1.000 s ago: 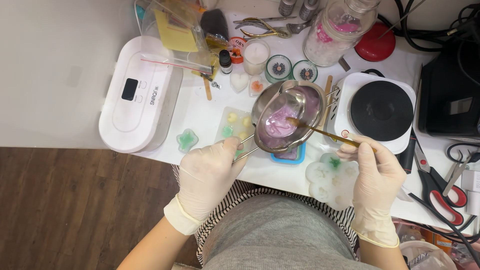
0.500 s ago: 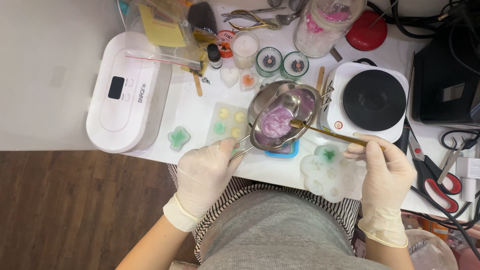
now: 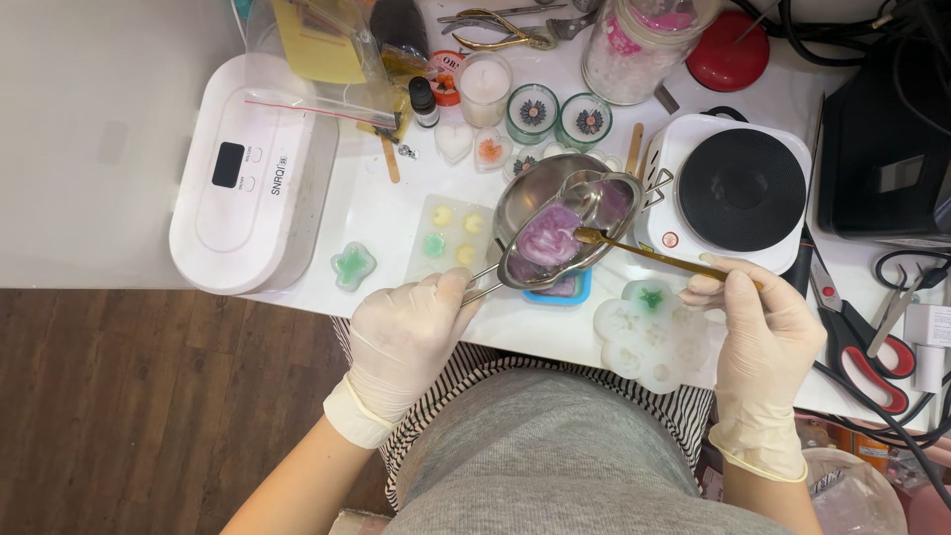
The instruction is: Melting wax, checking its temperature, and pouring it into molds to make candles.
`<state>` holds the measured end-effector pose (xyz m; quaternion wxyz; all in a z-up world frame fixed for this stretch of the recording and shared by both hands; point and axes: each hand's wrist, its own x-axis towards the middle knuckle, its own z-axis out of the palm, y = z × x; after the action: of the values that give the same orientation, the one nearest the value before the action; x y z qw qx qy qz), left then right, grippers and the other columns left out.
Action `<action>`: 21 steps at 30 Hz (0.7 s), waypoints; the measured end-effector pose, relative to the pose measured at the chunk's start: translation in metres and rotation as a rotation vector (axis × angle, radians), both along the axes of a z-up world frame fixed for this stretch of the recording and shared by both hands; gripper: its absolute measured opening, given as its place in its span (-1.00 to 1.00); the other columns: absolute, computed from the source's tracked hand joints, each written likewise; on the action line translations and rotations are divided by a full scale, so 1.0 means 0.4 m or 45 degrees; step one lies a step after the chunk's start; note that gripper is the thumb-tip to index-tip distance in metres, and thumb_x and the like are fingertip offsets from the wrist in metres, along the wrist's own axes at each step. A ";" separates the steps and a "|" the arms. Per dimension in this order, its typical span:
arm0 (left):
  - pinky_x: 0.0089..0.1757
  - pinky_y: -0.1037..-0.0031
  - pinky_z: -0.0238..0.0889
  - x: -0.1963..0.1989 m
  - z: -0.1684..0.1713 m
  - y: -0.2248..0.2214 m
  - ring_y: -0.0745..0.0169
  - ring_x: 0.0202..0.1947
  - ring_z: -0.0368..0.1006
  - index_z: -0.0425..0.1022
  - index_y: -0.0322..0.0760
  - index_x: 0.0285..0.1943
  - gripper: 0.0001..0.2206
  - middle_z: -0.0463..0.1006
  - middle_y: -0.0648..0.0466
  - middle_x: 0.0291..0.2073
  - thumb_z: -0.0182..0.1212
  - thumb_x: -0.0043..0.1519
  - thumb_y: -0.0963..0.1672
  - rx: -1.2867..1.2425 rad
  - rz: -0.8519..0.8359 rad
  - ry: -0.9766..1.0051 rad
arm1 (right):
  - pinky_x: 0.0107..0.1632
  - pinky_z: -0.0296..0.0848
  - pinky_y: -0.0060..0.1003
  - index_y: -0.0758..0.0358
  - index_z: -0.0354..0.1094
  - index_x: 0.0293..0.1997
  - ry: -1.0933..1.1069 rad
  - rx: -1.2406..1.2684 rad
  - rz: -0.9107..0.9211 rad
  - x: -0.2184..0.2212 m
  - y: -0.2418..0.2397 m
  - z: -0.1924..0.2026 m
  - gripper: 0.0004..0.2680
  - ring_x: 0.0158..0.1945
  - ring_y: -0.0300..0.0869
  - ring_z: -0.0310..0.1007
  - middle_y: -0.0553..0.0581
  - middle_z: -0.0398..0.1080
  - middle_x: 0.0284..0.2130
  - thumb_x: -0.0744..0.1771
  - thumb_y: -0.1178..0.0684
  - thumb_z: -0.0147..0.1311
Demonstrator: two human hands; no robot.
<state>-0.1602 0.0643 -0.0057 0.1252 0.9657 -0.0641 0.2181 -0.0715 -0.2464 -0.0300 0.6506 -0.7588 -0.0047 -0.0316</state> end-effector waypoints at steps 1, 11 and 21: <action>-0.46 0.34 0.27 -0.001 0.001 0.000 0.15 -0.50 0.48 0.46 -0.25 -0.07 -0.66 0.48 0.09 -0.47 0.45 0.10 -0.05 0.001 0.001 0.001 | -0.03 0.56 -0.31 0.50 0.41 0.06 0.001 0.001 0.001 -0.001 0.002 0.001 -0.85 -0.19 -0.12 0.57 0.24 0.51 -0.23 0.49 0.16 0.00; -0.49 0.35 0.24 -0.009 0.001 0.000 0.18 -0.55 0.45 0.46 -0.23 -0.09 -0.71 0.43 0.12 -0.53 0.43 0.14 -0.06 0.035 -0.002 0.030 | -0.02 0.55 -0.31 0.50 0.43 0.06 0.026 -0.002 0.041 -0.008 0.016 0.012 -0.85 -0.19 -0.15 0.56 0.21 0.51 -0.23 0.48 0.18 -0.01; -0.50 0.36 0.22 -0.008 0.003 -0.005 0.21 -0.58 0.42 0.46 -0.21 -0.10 -0.74 0.39 0.14 -0.57 0.39 0.16 -0.06 0.093 -0.007 0.012 | -0.01 0.54 -0.31 0.50 0.43 0.06 0.022 -0.013 0.038 -0.022 0.014 0.010 -0.85 -0.17 -0.16 0.56 0.21 0.52 -0.21 0.47 0.19 -0.01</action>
<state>-0.1635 0.0624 -0.0047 0.0906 0.9705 -0.0740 0.2108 -0.0801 -0.2406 -0.0258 0.6472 -0.7621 -0.0103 -0.0153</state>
